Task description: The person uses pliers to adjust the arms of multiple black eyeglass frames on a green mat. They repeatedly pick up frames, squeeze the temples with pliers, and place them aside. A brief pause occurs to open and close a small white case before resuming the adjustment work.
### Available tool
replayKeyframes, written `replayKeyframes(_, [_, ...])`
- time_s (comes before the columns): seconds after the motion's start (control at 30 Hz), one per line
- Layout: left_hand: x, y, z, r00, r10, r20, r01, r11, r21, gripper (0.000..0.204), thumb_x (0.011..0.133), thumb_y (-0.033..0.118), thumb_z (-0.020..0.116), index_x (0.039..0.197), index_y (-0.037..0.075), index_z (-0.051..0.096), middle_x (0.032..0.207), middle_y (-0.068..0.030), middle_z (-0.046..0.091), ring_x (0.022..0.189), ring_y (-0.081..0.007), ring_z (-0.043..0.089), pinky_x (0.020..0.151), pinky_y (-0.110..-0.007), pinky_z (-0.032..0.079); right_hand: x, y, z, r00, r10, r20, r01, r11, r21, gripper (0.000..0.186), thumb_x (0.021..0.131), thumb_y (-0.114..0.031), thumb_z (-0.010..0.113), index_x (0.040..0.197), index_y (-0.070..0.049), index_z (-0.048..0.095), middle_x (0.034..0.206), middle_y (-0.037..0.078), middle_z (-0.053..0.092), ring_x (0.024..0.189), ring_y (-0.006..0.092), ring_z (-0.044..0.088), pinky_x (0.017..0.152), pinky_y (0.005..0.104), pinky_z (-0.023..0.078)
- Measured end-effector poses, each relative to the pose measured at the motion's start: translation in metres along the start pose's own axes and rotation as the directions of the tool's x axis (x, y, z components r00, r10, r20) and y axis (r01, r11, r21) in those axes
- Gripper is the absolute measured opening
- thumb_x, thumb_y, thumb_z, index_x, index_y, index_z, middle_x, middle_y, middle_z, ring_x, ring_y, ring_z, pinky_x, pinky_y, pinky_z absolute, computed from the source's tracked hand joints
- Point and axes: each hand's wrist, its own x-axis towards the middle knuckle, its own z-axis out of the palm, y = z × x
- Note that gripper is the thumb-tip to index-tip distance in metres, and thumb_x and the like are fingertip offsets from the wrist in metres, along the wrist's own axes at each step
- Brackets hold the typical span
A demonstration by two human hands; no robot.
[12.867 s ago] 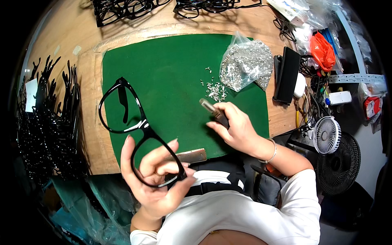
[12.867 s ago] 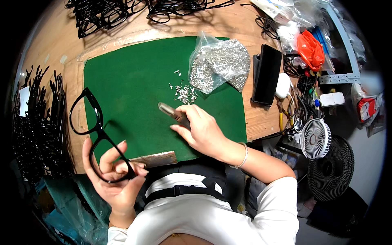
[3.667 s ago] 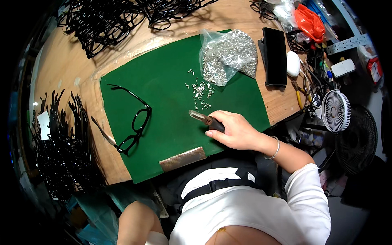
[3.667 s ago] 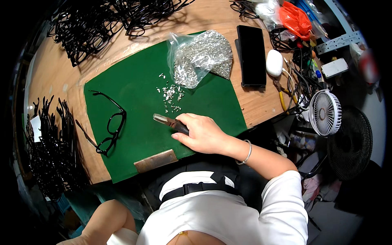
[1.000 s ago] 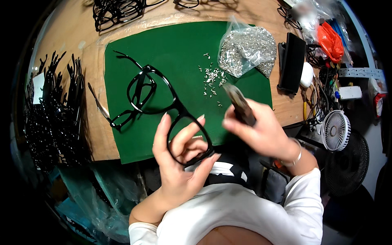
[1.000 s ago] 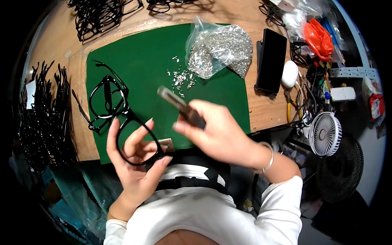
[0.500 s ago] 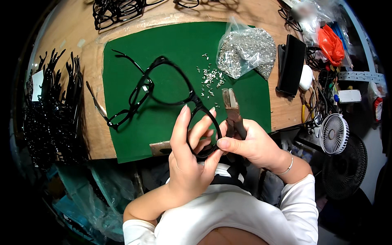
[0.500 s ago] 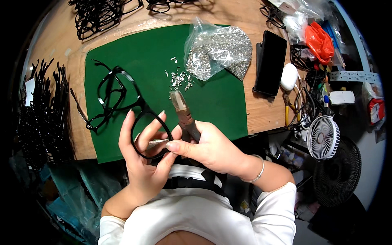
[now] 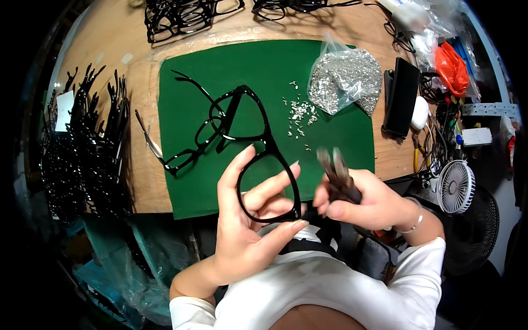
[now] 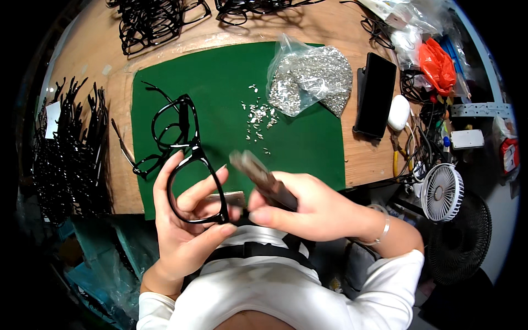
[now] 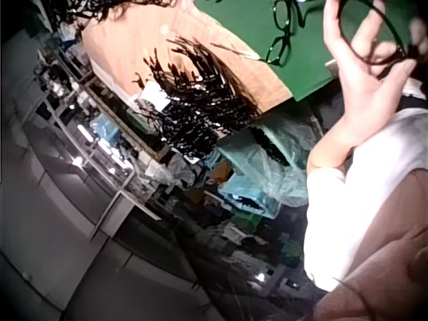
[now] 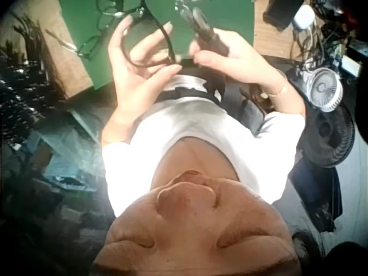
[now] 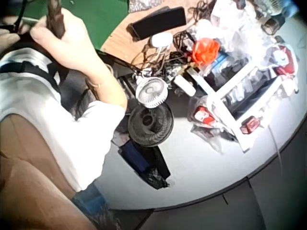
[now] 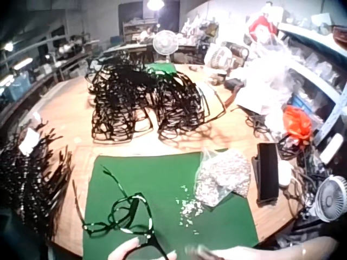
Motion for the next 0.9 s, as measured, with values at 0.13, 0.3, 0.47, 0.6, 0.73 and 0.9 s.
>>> replayKeyframes(0.13, [-0.005,0.006,-0.009,0.997,-0.071,0.036,0.071,0.997,0.014,0.089,0.075,-0.014,0.060,0.138,0.006,0.001,0.129,-0.0272,0.043,0.088,-0.0161,0.063,0.079,-0.026,0.050,-0.006,-0.007,-0.002,0.906,0.347,0.241,-0.219,0.874,-0.434,0.026,0.090,-0.025,0.054,0.095,0.001,0.055,0.085,0.010,0.062,0.077,0.0156,0.059,0.071,0.0286,0.046])
replayKeyframes(0.3, [-0.001,0.002,-0.011,0.993,-0.079,0.084,0.075,0.996,0.049,0.089,0.076,-0.013,0.061,0.138,0.006,0.000,0.129,-0.0277,0.042,0.089,-0.0159,0.062,0.079,-0.026,0.050,-0.001,-0.016,-0.002,0.899,0.270,0.345,-0.111,0.902,-0.416,0.044,0.092,-0.038,0.047,0.097,0.006,0.053,0.075,0.021,0.059,0.071,0.0316,0.060,0.064,0.0389,0.046])
replayKeyframes(0.47, [0.000,-0.002,-0.013,0.991,-0.071,0.112,0.064,0.996,0.066,0.088,0.077,-0.012,0.060,0.139,0.006,-0.001,0.129,-0.0278,0.041,0.096,-0.0216,0.062,0.081,-0.029,0.051,0.005,-0.018,-0.001,0.905,0.325,0.275,-0.138,0.836,-0.531,0.041,0.090,-0.035,0.051,0.087,0.006,0.055,0.068,0.021,0.059,0.067,0.0369,0.060,0.063,0.0414,0.047])
replayKeyframes(0.6, [-0.001,-0.004,-0.010,0.991,-0.117,0.063,0.114,0.992,0.053,0.088,0.078,-0.012,0.058,0.139,0.007,-0.002,0.130,-0.0271,0.040,0.099,-0.0243,0.061,0.083,-0.030,0.051,0.006,-0.011,0.008,0.972,0.194,0.136,-0.055,0.743,-0.667,0.039,0.087,-0.032,0.056,0.077,0.006,0.057,0.064,0.022,0.059,0.065,0.0383,0.060,0.063,0.0420,0.048])
replayKeyframes(0.73, [0.003,-0.002,-0.007,0.984,-0.171,0.047,0.169,0.985,0.032,0.087,0.078,-0.013,0.057,0.139,0.008,-0.003,0.131,-0.0265,0.040,0.100,-0.0246,0.060,0.084,-0.031,0.052,0.006,-0.009,0.002,0.943,0.292,0.161,-0.140,0.786,-0.602,0.041,0.087,-0.034,0.056,0.078,0.006,0.056,0.065,0.020,0.059,0.063,0.0343,0.061,0.061,0.0403,0.048])
replayKeyframes(0.9, [0.006,-0.003,-0.006,0.982,-0.187,0.026,0.185,0.980,0.072,0.087,0.078,-0.014,0.057,0.138,0.009,-0.001,0.132,-0.0265,0.038,0.100,-0.0232,0.060,0.083,-0.030,0.052,0.007,-0.002,-0.021,0.857,0.412,0.309,-0.257,0.863,-0.435,0.041,0.090,-0.040,0.052,0.096,0.000,0.056,0.076,0.009,0.061,0.070,0.0167,0.058,0.063,0.0300,0.045])
